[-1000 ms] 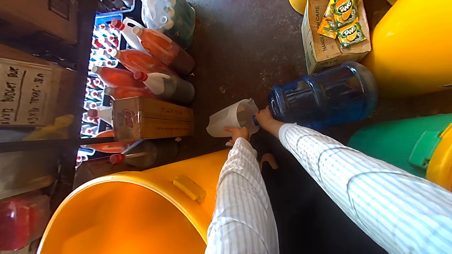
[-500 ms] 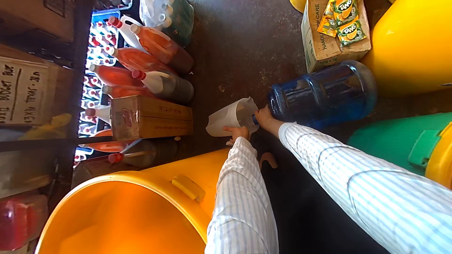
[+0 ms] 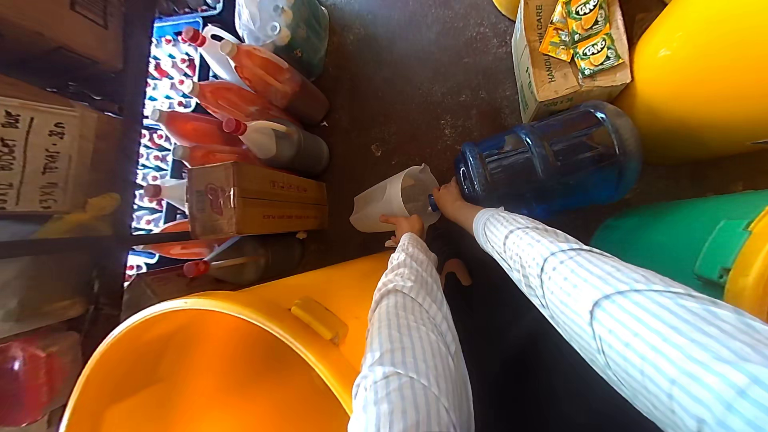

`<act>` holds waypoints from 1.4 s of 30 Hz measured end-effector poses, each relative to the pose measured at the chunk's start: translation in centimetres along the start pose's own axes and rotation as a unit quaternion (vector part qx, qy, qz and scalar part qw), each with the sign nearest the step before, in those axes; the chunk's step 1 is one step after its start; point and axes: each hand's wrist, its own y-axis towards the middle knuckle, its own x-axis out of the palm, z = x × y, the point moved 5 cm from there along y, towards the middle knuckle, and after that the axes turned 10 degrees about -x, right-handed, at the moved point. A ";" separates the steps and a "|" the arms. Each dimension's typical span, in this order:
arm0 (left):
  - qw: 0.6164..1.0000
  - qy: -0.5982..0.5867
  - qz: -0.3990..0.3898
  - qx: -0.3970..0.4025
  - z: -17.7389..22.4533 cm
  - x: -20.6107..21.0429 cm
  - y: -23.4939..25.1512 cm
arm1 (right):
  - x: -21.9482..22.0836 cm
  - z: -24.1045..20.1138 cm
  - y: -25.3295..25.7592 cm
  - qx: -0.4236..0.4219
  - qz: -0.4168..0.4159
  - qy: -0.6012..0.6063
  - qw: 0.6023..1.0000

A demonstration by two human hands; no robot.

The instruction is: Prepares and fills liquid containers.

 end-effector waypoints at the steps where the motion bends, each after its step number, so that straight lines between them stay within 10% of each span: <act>1: 1.000 -0.003 0.001 0.000 0.0 0.0 0.0 | 0.0 0.0 0.0 -0.001 -0.001 -0.002 1.000; 42: 0.999 0.036 0.011 0.005 0.1 -0.4 0.3 | 0.1 -0.2 -0.4 0.009 -0.013 -0.021 1.000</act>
